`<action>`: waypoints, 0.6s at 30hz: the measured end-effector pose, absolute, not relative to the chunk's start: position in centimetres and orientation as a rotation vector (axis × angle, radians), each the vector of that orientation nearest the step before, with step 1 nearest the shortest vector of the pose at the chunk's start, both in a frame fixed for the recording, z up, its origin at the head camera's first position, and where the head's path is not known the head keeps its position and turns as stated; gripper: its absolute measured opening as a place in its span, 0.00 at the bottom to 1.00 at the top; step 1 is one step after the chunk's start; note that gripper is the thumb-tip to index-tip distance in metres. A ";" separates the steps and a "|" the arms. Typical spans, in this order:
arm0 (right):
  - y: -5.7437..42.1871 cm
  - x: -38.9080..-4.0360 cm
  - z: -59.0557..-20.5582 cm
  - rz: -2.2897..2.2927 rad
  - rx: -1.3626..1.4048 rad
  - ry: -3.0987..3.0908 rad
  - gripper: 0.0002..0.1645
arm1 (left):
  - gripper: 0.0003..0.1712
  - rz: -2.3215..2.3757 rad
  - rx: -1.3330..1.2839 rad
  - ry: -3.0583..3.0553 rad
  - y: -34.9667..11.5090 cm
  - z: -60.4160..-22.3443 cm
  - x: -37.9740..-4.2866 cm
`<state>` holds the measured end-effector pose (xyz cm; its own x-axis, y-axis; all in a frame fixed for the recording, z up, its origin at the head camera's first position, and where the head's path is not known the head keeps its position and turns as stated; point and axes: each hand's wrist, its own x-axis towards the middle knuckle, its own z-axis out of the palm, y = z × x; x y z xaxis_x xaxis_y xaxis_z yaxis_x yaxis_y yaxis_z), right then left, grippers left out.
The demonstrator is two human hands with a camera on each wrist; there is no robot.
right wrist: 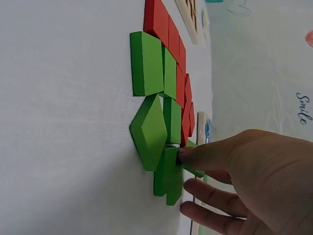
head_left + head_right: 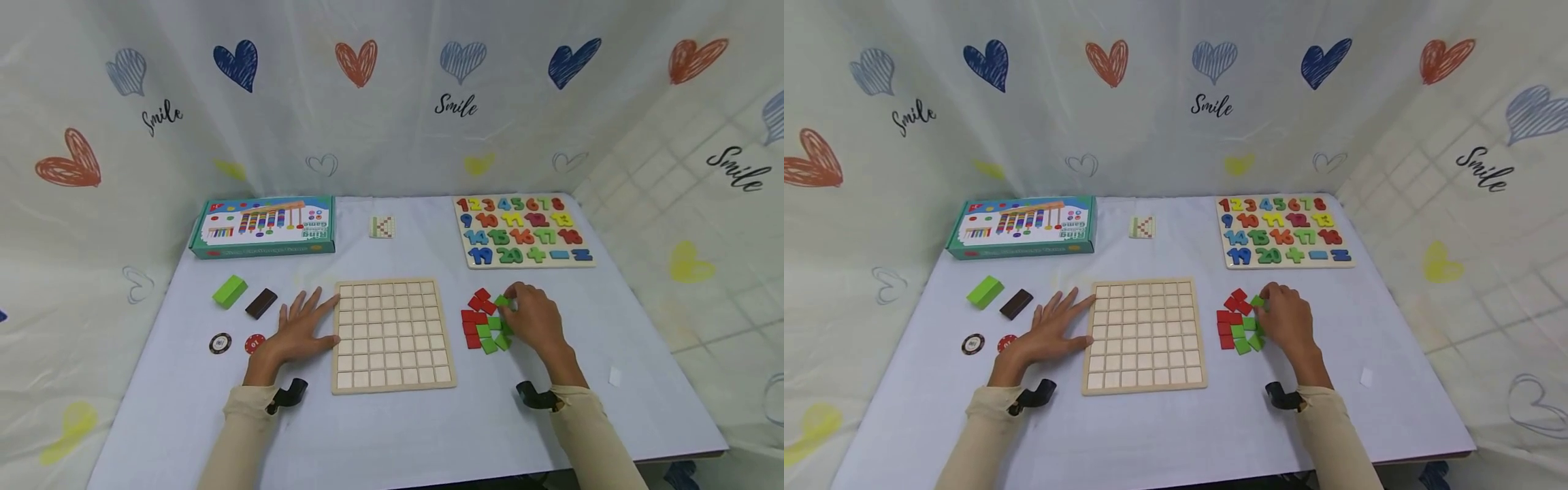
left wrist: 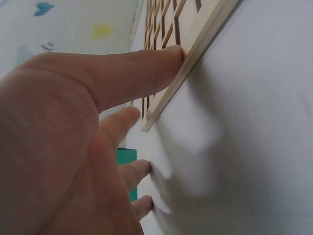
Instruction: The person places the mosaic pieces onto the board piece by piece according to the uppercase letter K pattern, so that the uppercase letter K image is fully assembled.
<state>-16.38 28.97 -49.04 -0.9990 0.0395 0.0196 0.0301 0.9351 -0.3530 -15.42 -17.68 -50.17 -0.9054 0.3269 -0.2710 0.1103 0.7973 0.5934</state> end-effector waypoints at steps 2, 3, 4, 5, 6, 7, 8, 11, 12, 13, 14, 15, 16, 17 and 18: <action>28.9 -16.4 -48.9 0.568 -0.032 -3.062 0.19 | 0.48 0.814 0.351 2.619 -17.8 -50.0 -15.5; 28.8 -16.4 -48.8 0.566 -0.024 -3.063 0.18 | 0.47 0.800 0.363 2.624 -17.9 -49.9 -15.5; 28.9 -16.4 -48.7 0.564 -0.017 -3.061 0.18 | 0.46 0.788 0.379 2.629 -17.9 -49.8 -15.6; 28.9 -16.3 -48.6 0.563 -0.011 -3.058 0.17 | 0.45 0.772 0.393 2.635 -17.9 -49.7 -15.6; 28.9 -16.2 -48.4 0.561 -0.007 -3.057 0.17 | 0.44 0.760 0.404 2.643 -18.0 -49.6 -15.7; 28.9 -16.3 -48.3 0.557 0.003 -3.054 0.16 | 0.44 0.749 0.411 2.650 -18.0 -49.6 -15.7; 28.9 -16.3 -48.2 0.556 0.010 -3.052 0.16 | 0.44 0.741 0.417 2.653 -18.1 -49.5 -15.7; 28.7 -16.4 -47.7 0.558 0.019 -3.042 0.17 | 0.44 0.719 0.424 2.654 -18.2 -49.4 -15.7; 28.6 -16.4 -47.6 0.562 0.021 -3.037 0.18 | 0.44 0.711 0.426 2.655 -18.2 -49.4 -15.7; 28.5 -16.5 -47.4 0.568 0.026 -3.028 0.18 | 0.43 0.704 0.427 2.655 -18.2 -49.4 -15.7; 28.4 -16.6 -47.2 0.572 0.031 -3.020 0.18 | 0.43 0.696 0.430 2.655 -18.3 -49.4 -15.7; 28.2 -16.7 -47.0 0.578 0.045 -3.007 0.18 | 0.43 0.690 0.432 2.656 -18.3 -49.4 -15.7; 28.0 -16.8 -46.8 0.581 0.062 -2.994 0.18 | 0.43 0.683 0.432 2.656 -18.3 -49.4 -15.7; 27.7 -16.9 -46.6 0.585 0.084 -2.979 0.17 | 0.43 0.676 0.431 2.657 -18.3 -49.4 -15.6; 27.4 -17.1 -46.3 0.590 0.108 -2.964 0.16 | 0.44 0.675 0.429 2.656 -18.4 -49.4 -15.6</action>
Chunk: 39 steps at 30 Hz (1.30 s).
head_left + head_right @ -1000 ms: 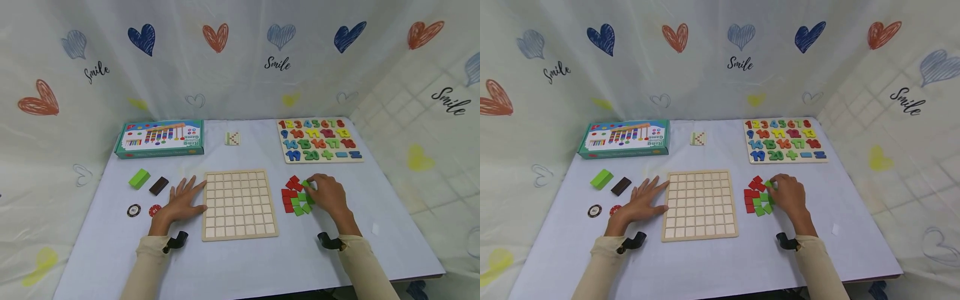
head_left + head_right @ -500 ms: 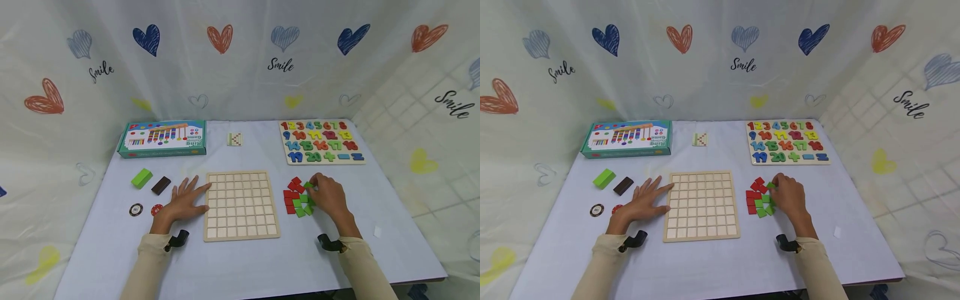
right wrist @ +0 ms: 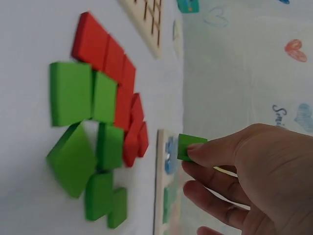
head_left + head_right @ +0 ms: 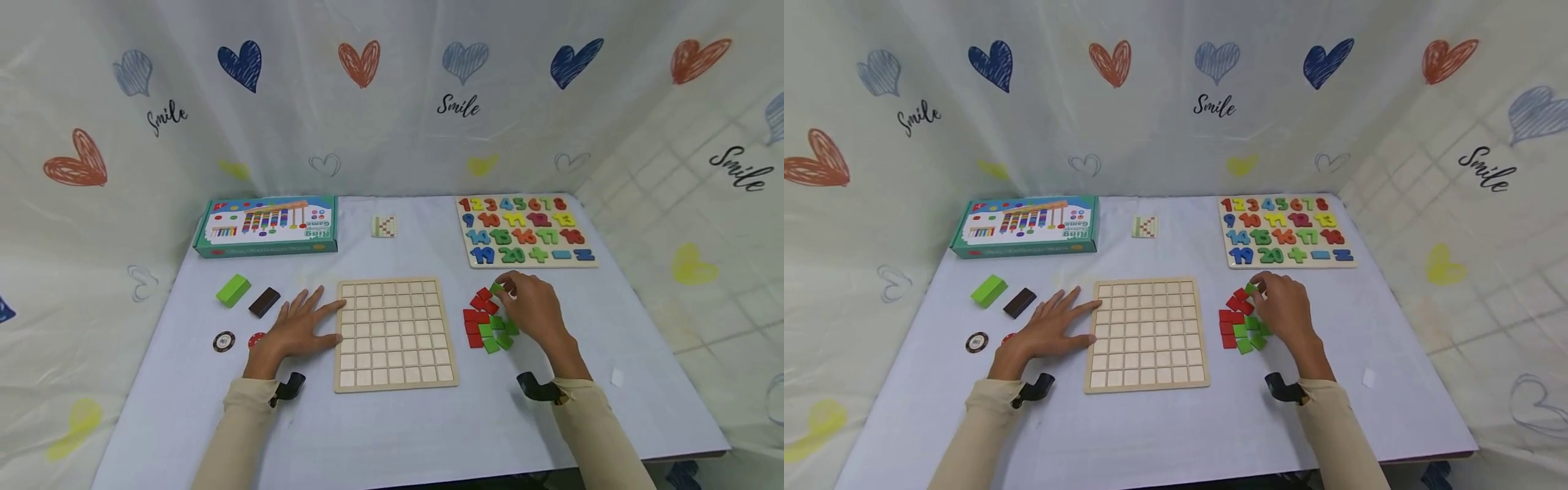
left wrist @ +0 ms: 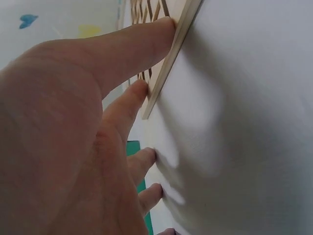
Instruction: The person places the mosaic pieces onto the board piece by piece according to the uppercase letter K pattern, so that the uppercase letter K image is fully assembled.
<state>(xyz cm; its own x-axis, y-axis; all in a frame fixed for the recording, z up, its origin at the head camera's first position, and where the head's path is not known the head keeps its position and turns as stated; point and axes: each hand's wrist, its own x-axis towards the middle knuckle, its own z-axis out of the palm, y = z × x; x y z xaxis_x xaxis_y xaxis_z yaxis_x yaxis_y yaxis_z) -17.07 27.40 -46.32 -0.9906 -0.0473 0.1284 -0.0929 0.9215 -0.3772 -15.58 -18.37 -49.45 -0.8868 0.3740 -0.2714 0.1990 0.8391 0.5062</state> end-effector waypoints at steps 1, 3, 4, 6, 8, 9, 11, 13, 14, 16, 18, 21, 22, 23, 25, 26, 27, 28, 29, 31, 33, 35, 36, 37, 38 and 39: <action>27.1 -17.2 -46.1 0.595 0.133 -2.951 0.15 | 0.44 0.674 0.428 2.655 -18.4 -49.5 -15.6; 26.3 -17.5 -45.6 0.602 0.178 -2.932 0.14 | 0.44 0.676 0.423 2.654 -18.5 -49.6 -15.5; 25.9 -17.7 -45.4 0.601 0.199 -2.925 0.14 | 0.44 0.676 0.421 2.654 -18.5 -49.6 -15.5; 24.9 -18.0 -45.0 0.603 0.245 -2.913 0.13 | 0.44 0.683 0.418 2.656 -18.5 -49.6 -15.4; 23.9 -18.4 -44.7 0.606 0.294 -2.902 0.12 | 0.43 0.692 0.418 2.657 -18.5 -49.6 -15.4; 23.3 -18.7 -44.5 0.605 0.329 -2.896 0.11 | 0.43 0.696 0.419 2.659 -18.5 -49.5 -15.3; 22.1 -19.1 -44.2 0.620 0.410 -2.877 0.09 | 0.43 0.702 0.418 2.661 -18.4 -49.5 -15.3; 20.6 -19.4 -43.8 0.634 0.493 -2.867 0.09 | 0.43 0.707 0.415 2.663 -18.4 -49.5 -15.3; 19.8 -19.6 -43.6 0.640 0.540 -2.865 0.08 | 0.43 0.707 0.415 2.666 -18.4 -49.5 -15.3; 18.0 -19.9 -43.3 0.659 0.619 -2.870 0.08 | 0.43 0.706 0.414 2.670 -18.4 -49.6 -15.3; 16.0 -20.4 -43.2 0.668 0.695 -2.889 0.08 | 0.43 0.706 0.416 2.674 -18.5 -49.7 -15.3; 13.0 -21.1 -43.4 0.652 0.823 -2.915 0.08 | 0.43 0.697 0.418 2.678 -18.5 -49.8 -15.3; 12.2 -21.3 -43.5 0.639 0.867 -2.921 0.08 | 0.43 0.695 0.419 2.678 -18.5 -49.7 -15.3; 11.4 -21.5 -43.6 0.622 0.905 -2.929 0.08 | 0.43 0.694 0.419 2.677 -18.5 -49.7 -15.3; 10.0 -21.9 -44.0 0.578 0.968 -2.945 0.09 | 0.43 0.695 0.421 2.678 -18.4 -49.8 -15.3; 9.5 -22.2 -44.2 0.562 0.986 -2.957 0.09 | 0.43 0.698 0.418 2.677 -18.3 -49.8 -15.3; 9.0 -22.3 -44.4 0.546 0.996 -2.974 0.09 | 0.43 0.700 0.419 2.674 -18.3 -49.8 -15.4; 8.5 -22.5 -44.6 0.539 0.997 -2.994 0.09 | 0.43 0.707 0.419 2.672 -18.2 -49.9 -15.4; 8.1 -22.8 -44.9 0.532 0.993 -3.016 0.10 | 0.43 0.711 0.418 2.670 -18.1 -50.0 -15.4; 7.4 -23.1 -45.4 0.554 0.985 -3.064 0.10 | 0.44 0.719 0.406 2.667 -18.0 -50.2 -15.4; 6.7 -23.4 -45.9 0.583 0.969 -3.107 0.11 | 0.45 0.728 0.388 2.664 -18.0 -50.4 -15.4; 6.1 -23.6 -46.3 0.618 0.965 -3.136 0.11 | 0.46 0.743 0.374 2.665 -18.0 -50.5 -15.3; 5.9 -23.6 -46.5 0.636 0.964 -3.145 0.10 | 0.47 0.752 0.366 2.668 -18.1 -50.5 -15.3; 5.6 -23.7 -46.7 0.643 0.957 -3.152 0.10 | 0.47 0.765 0.364 2.668 -18.1 -50.4 -15.2; 5.5 -23.7 -46.9 0.642 0.950 -3.160 0.09 | 0.48 0.775 0.364 2.669 -18.2 -50.4 -15.1; 5.3 -23.8 -47.0 0.649 0.945 -3.162 0.09 | 0.48 0.785 0.364 2.669 -18.3 -50.5 -15.1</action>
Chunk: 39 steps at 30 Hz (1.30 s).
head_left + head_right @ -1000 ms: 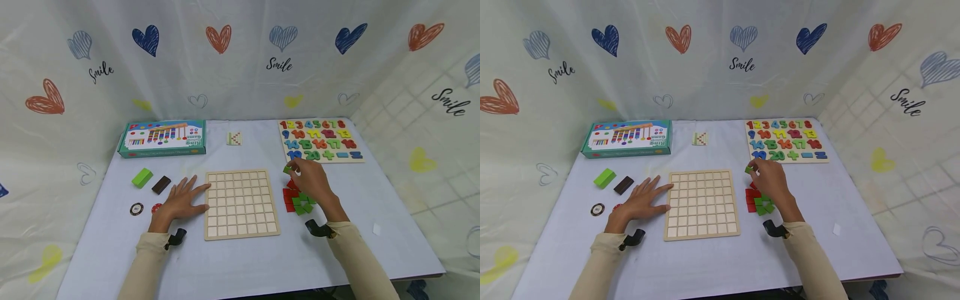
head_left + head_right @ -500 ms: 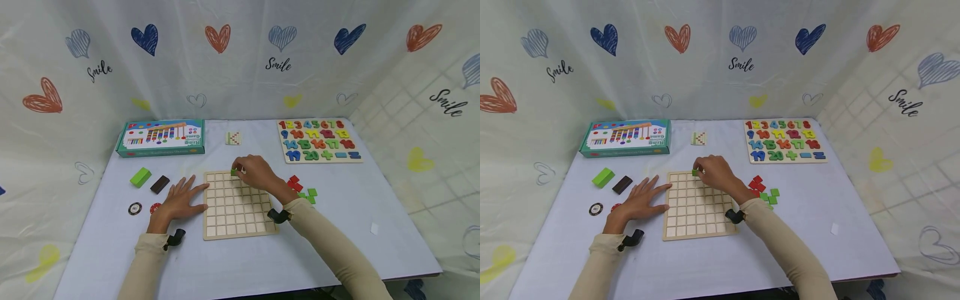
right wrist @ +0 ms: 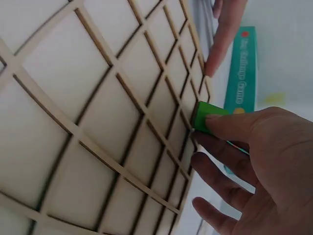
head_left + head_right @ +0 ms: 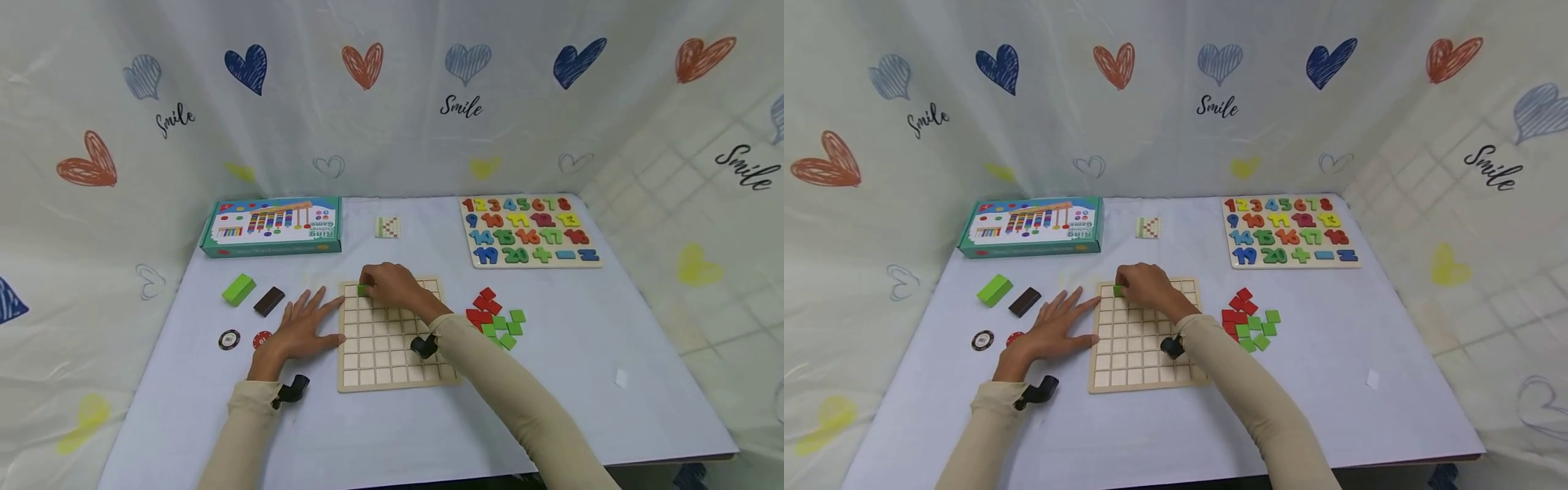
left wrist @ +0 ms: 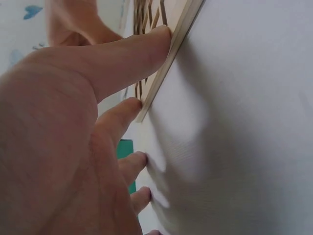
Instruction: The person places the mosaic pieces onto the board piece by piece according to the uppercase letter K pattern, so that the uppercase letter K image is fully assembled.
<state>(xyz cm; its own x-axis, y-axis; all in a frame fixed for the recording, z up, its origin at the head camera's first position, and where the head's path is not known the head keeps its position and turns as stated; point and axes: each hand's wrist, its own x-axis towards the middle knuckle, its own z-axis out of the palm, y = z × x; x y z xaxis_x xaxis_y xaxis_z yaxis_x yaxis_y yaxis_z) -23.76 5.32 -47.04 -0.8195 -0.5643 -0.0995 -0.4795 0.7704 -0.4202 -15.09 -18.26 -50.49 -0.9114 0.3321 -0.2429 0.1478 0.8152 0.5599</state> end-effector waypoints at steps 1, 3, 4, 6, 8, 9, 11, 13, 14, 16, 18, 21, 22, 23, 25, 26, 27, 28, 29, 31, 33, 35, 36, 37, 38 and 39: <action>5.3 -23.8 -47.2 -0.557 -0.817 2.750 0.08 | 0.48 0.795 0.368 2.668 -18.3 -50.4 -15.1; 5.2 -24.0 -47.4 -0.558 -0.808 2.768 0.08 | 0.48 0.807 0.369 2.669 -18.3 -50.3 -15.1; 5.2 -24.1 -47.5 -0.557 -0.803 2.776 0.08 | 0.48 0.811 0.367 2.667 -18.3 -50.3 -15.1; 5.2 -24.3 -47.6 -0.561 -0.790 2.790 0.09 | 0.48 0.810 0.360 2.659 -18.3 -50.1 -15.1; 5.2 -24.5 -47.8 -0.574 -0.767 2.795 0.10 | 0.48 0.805 0.356 2.652 -18.3 -50.1 -15.1; 5.2 -24.5 -47.9 -0.581 -0.753 2.792 0.11 | 0.48 0.805 0.356 2.649 -18.3 -50.1 -15.1; 5.3 -24.6 -48.2 -0.587 -0.740 2.793 0.11 | 0.48 0.800 0.360 2.647 -18.3 -50.3 -15.2; 5.4 -24.6 -48.4 -0.591 -0.743 2.797 0.11 | 0.48 0.795 0.359 2.651 -18.4 -50.5 -15.2; 5.4 -24.6 -48.5 -0.590 -0.751 2.803 0.11 | 0.48 0.790 0.360 2.657 -18.4 -50.6 -15.3; 5.4 -24.5 -48.7 -0.572 -0.775 2.819 0.10 | 0.48 0.791 0.364 2.663 -18.3 -50.7 -15.3; 5.4 -24.4 -48.9 -0.541 -0.801 2.842 0.11 | 0.48 0.793 0.359 2.660 -18.3 -50.6 -15.2; 5.4 -24.2 -49.0 -0.484 -0.840 2.882 0.11 | 0.48 0.808 0.366 2.659 -18.3 -50.3 -15.1; 5.3 -24.2 -49.0 -0.468 -0.854 2.895 0.11 | 0.48 0.808 0.363 2.658 -18.3 -50.3 -15.0; 5.3 -24.1 -49.0 -0.450 -0.861 2.908 0.11 | 0.48 0.807 0.361 2.659 -18.3 -50.2 -15.0; 5.3 -24.0 -48.8 -0.405 -0.861 2.927 0.11 | 0.47 0.803 0.360 2.663 -18.3 -50.2 -15.0; 5.3 -23.9 -48.6 -0.379 -0.857 2.934 0.12 | 0.48 0.805 0.362 2.665 -18.3 -50.1 -15.0; 5.3 -23.9 -48.5 -0.358 -0.849 2.934 0.13 | 0.47 0.805 0.362 2.666 -18.2 -50.1 -14.9; 5.3 -23.7 -48.3 -0.348 -0.839 2.933 0.14 | 0.48 0.801 0.362 2.667 -18.2 -50.2 -14.9; 5.4 -23.6 -48.0 -0.347 -0.824 2.927 0.15 | 0.48 0.801 0.364 2.670 -18.2 -50.4 -15.0; 5.6 -23.3 -47.6 -0.370 -0.811 2.914 0.17 | 0.48 0.802 0.364 2.671 -18.2 -50.5 -15.0; 6.0 -22.9 -47.0 -0.439 -0.800 2.899 0.18 | 0.48 0.794 0.362 2.667 -18.2 -50.6 -15.0; 6.6 -22.3 -46.3 -0.515 -0.798 2.892 0.18 | 0.48 0.785 0.359 2.669 -18.3 -50.7 -15.0; 7.0 -22.0 -45.9 -0.547 -0.800 2.892 0.17 | 0.48 0.786 0.359 2.665 -18.3 -50.6 -15.0; 7.4 -21.7 -45.5 -0.575 -0.798 2.891 0.17 | 0.48 0.786 0.360 2.664 -18.4 -50.7 -15.1; 8.0 -21.3 -45.2 -0.601 -0.794 2.892 0.17 | 0.48 0.785 0.360 2.665 -18.4 -50.8 -15.1; 8.6 -21.0 -44.9 -0.624 -0.789 2.892 0.17 | 0.48 0.788 0.360 2.664 -18.4 -50.9 -15.1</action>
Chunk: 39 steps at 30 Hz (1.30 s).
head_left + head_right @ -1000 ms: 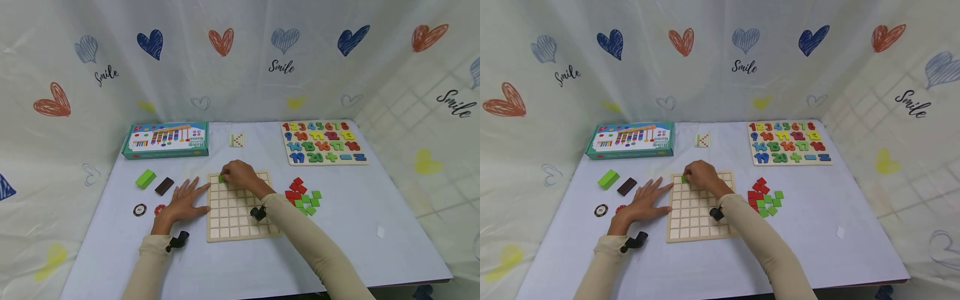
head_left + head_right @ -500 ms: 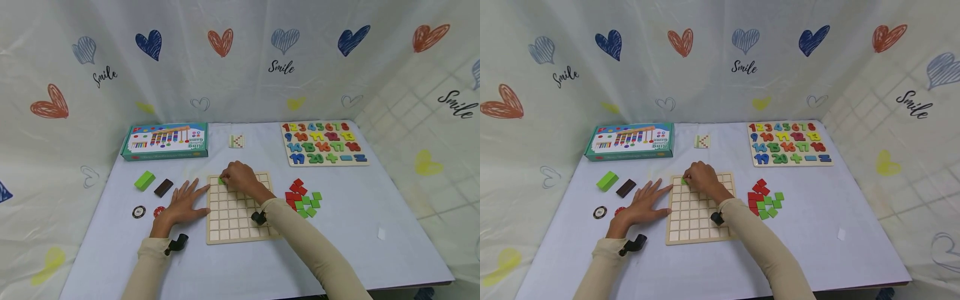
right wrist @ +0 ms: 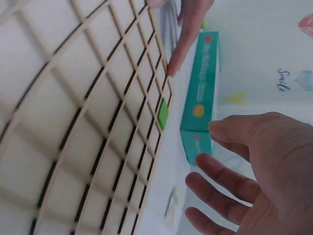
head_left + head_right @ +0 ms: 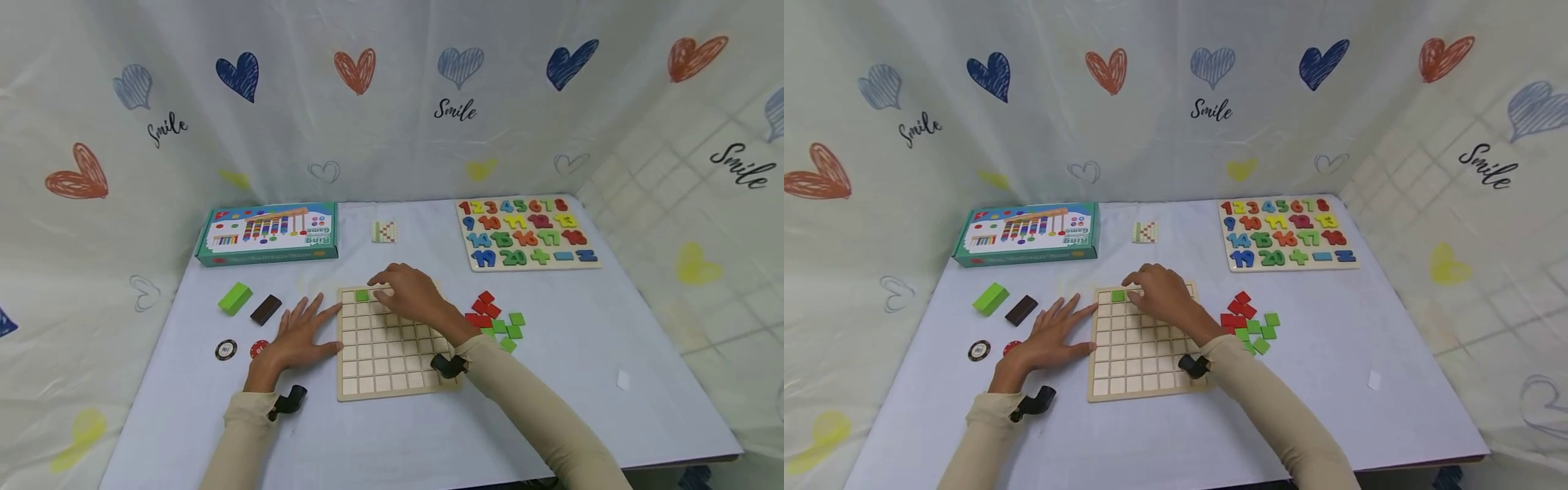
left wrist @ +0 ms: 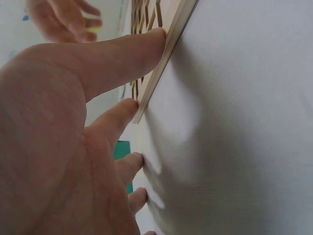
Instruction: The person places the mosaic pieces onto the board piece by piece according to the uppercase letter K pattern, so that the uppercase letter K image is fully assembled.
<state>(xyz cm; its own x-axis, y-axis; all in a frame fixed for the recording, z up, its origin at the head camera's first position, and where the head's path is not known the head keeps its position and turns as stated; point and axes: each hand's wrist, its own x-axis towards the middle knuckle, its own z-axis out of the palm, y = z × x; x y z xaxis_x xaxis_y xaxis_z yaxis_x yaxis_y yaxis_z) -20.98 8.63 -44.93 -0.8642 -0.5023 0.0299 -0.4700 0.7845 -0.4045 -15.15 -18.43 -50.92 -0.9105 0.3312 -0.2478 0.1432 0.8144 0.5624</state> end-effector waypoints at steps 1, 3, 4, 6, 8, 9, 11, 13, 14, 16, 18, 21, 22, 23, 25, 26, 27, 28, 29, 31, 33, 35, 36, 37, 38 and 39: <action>9.4 -20.6 -44.7 -0.644 -0.781 2.892 0.17 | 0.49 0.789 0.359 2.663 -18.4 -51.1 -15.2; 11.0 -19.9 -44.5 -0.671 -0.759 2.889 0.17 | 0.48 0.797 0.363 2.662 -18.5 -51.4 -15.3; 11.9 -19.7 -44.5 -0.679 -0.747 2.888 0.17 | 0.48 0.796 0.363 2.664 -18.5 -51.6 -15.2; 13.7 -19.1 -44.4 -0.695 -0.725 2.890 0.18 | 0.48 0.805 0.363 2.665 -18.5 -51.6 -15.2; 15.6 -18.5 -44.5 -0.685 -0.692 2.900 0.18 | 0.49 0.817 0.368 2.661 -18.5 -51.5 -15.0; 16.6 -18.2 -44.5 -0.678 -0.674 2.908 0.19 | 0.49 0.819 0.365 2.655 -18.4 -51.5 -14.9; 18.4 -17.5 -44.5 -0.660 -0.631 2.923 0.20 | 0.49 0.818 0.367 2.655 -18.4 -51.3 -14.6; 20.3 -16.9 -44.4 -0.627 -0.580 2.932 0.22 | 0.49 0.809 0.365 2.647 -18.4 -51.3 -14.3; 21.2 -16.7 -44.4 -0.610 -0.560 2.936 0.23 | 0.49 0.807 0.364 2.646 -18.4 -51.2 -14.2; 22.9 -16.3 -44.2 -0.585 -0.518 2.935 0.26 | 0.48 0.802 0.369 2.654 -18.5 -51.3 -14.1; 24.7 -16.2 -44.0 -0.555 -0.482 2.927 0.29 | 0.48 0.806 0.374 2.652 -18.6 -51.5 -14.2; 27.1 -16.1 -43.4 -0.500 -0.424 2.900 0.32 | 0.48 0.822 0.397 2.669 -18.8 -52.1 -14.6; 27.8 -16.1 -43.3 -0.485 -0.403 2.887 0.32 | 0.48 0.821 0.400 2.674 -18.9 -52.4 -14.7; 28.5 -16.1 -43.2 -0.469 -0.387 2.872 0.32 | 0.48 0.818 0.399 2.674 -18.9 -52.3 -14.8; 29.6 -16.3 -43.2 -0.438 -0.364 2.840 0.30 | 0.48 0.824 0.403 2.679 -18.9 -52.2 -14.9; 30.1 -16.4 -43.2 -0.430 -0.361 2.822 0.29 | 0.48 0.820 0.400 2.680 -18.9 -52.0 -14.9; 30.6 -16.5 -43.4 -0.433 -0.360 2.802 0.29 | 0.48 0.817 0.395 2.679 -18.9 -51.9 -14.9; 30.9 -16.6 -43.5 -0.440 -0.358 2.783 0.28 | 0.48 0.821 0.391 2.677 -18.9 -51.6 -14.8; 31.2 -16.7 -43.7 -0.445 -0.360 2.769 0.27 | 0.48 0.824 0.392 2.679 -18.9 -51.5 -14.8; 31.7 -16.8 -44.2 -0.462 -0.363 2.748 0.25 | 0.48 0.842 0.393 2.676 -18.8 -51.1 -14.7; 32.2 -16.9 -44.7 -0.483 -0.361 2.740 0.24 | 0.48 0.841 0.390 2.677 -18.7 -50.9 -14.7; 32.5 -16.9 -45.2 -0.492 -0.354 2.741 0.23 | 0.48 0.842 0.389 2.676 -18.5 -50.8 -14.7; 32.7 -16.9 -45.4 -0.496 -0.350 2.740 0.23 | 0.48 0.846 0.387 2.671 -18.4 -50.7 -14.7; 32.9 -16.9 -45.6 -0.497 -0.346 2.736 0.23 | 0.48 0.841 0.384 2.666 -18.4 -50.7 -14.7; 33.0 -17.0 -45.7 -0.498 -0.341 2.731 0.24 | 0.48 0.840 0.382 2.663 -18.3 -50.7 -14.7; 33.1 -17.0 -45.7 -0.498 -0.339 2.726 0.25 | 0.48 0.834 0.376 2.659 -18.3 -50.8 -14.7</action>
<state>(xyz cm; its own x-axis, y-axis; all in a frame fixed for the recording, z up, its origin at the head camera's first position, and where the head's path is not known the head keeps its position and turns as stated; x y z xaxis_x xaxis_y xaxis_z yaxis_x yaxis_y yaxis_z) -16.98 33.06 -45.74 -0.9109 -0.2910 -0.2924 -0.1689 0.9097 -0.3794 -14.66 -18.30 -50.76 -0.9114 0.3422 -0.2285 0.1504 0.7938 0.5893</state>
